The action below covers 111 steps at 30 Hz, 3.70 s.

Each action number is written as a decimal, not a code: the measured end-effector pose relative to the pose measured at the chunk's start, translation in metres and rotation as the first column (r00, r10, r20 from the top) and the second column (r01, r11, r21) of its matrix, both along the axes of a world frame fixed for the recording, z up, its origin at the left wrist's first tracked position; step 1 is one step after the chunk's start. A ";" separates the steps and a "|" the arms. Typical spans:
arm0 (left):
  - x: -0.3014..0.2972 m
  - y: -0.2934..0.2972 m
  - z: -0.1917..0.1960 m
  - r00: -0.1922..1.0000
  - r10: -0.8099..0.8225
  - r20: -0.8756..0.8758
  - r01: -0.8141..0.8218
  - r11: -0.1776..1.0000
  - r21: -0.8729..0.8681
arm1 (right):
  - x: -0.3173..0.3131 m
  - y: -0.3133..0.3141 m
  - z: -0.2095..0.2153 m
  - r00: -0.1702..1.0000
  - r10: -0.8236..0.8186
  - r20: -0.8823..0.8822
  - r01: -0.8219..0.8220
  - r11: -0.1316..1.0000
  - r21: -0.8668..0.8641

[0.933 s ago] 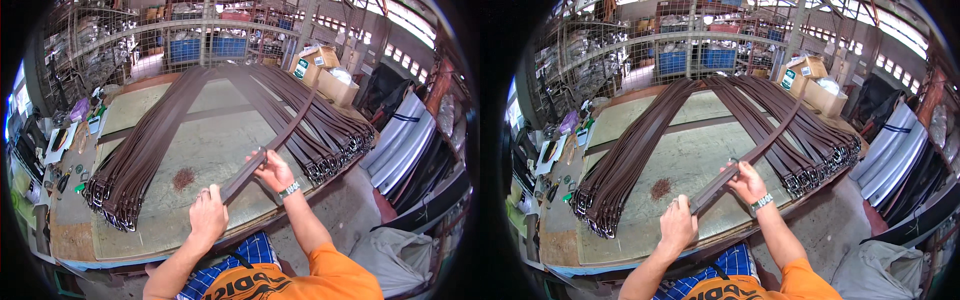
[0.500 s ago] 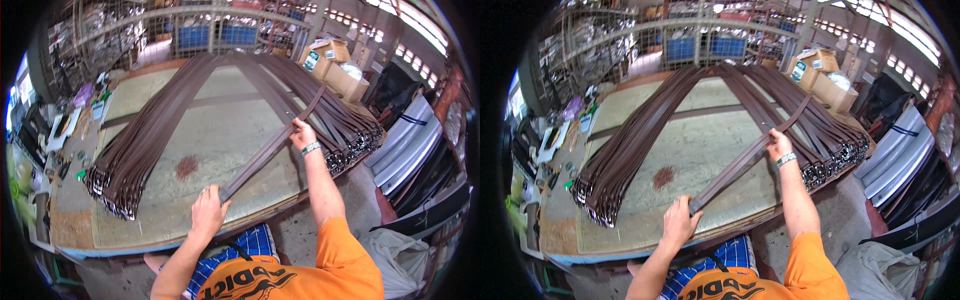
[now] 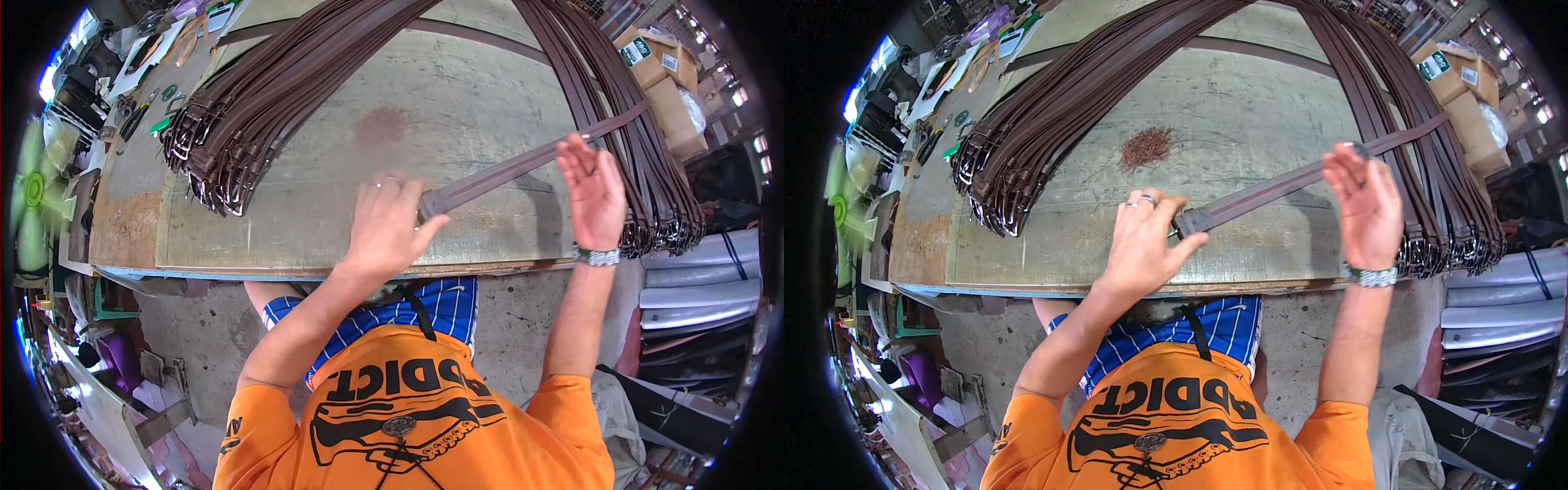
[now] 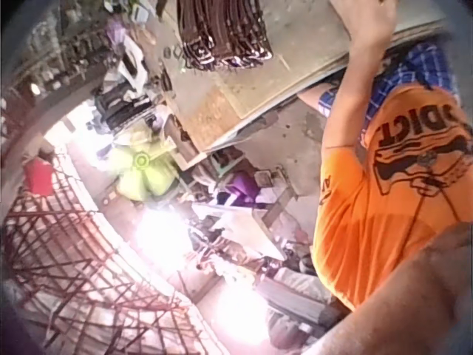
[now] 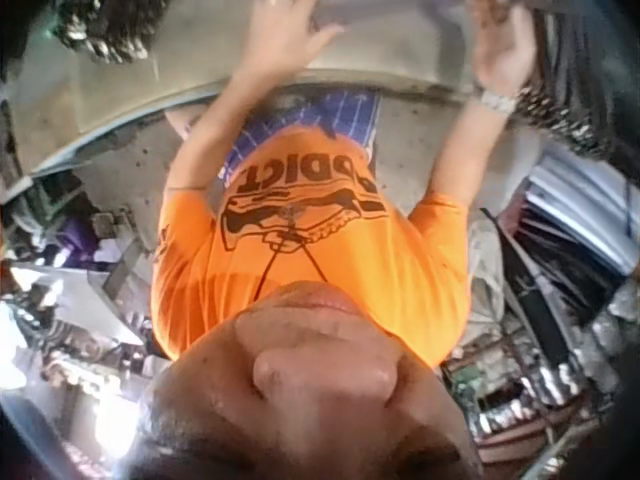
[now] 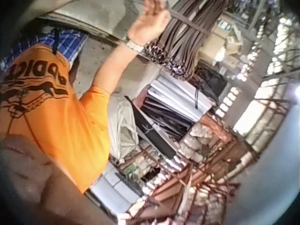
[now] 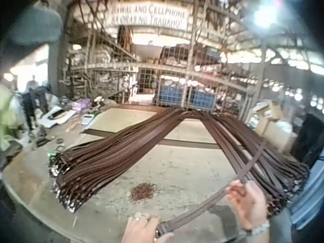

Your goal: Insert the belt strap into the buckle and add the leather keeper.

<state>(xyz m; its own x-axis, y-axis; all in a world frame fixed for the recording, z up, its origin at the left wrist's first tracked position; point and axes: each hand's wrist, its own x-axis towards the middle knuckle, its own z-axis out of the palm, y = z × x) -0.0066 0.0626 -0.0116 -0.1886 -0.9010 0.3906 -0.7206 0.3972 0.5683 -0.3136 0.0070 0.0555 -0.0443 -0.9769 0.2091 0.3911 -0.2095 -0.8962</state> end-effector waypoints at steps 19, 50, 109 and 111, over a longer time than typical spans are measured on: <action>0.001 -0.039 0.006 0.963 -0.059 -0.262 0.116 0.972 0.207 | 0.080 0.004 -0.079 0.992 0.075 0.103 -0.093 0.979 0.180; 0.005 -0.024 0.002 0.964 -0.162 -0.210 0.187 0.977 0.105 | 0.082 0.026 -0.078 0.999 0.009 0.037 -0.013 0.991 0.131; 0.025 -0.024 -0.006 0.970 -0.195 -0.143 0.211 0.971 0.109 | 0.118 0.059 -0.083 0.805 -0.045 -0.591 -0.071 0.983 -0.172; 0.024 -0.025 -0.008 0.975 -0.182 -0.129 0.195 0.976 0.098 | 0.118 0.059 -0.082 0.791 -0.059 -0.609 -0.059 0.983 -0.173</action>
<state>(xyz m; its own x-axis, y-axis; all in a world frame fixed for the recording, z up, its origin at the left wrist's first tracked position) 0.0171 0.0376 -0.0198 -0.3171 -0.8923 0.3212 -0.5637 0.4497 0.6928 -0.1952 0.0661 -0.0269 0.1502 -0.9217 0.3577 -0.2240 -0.3841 -0.8957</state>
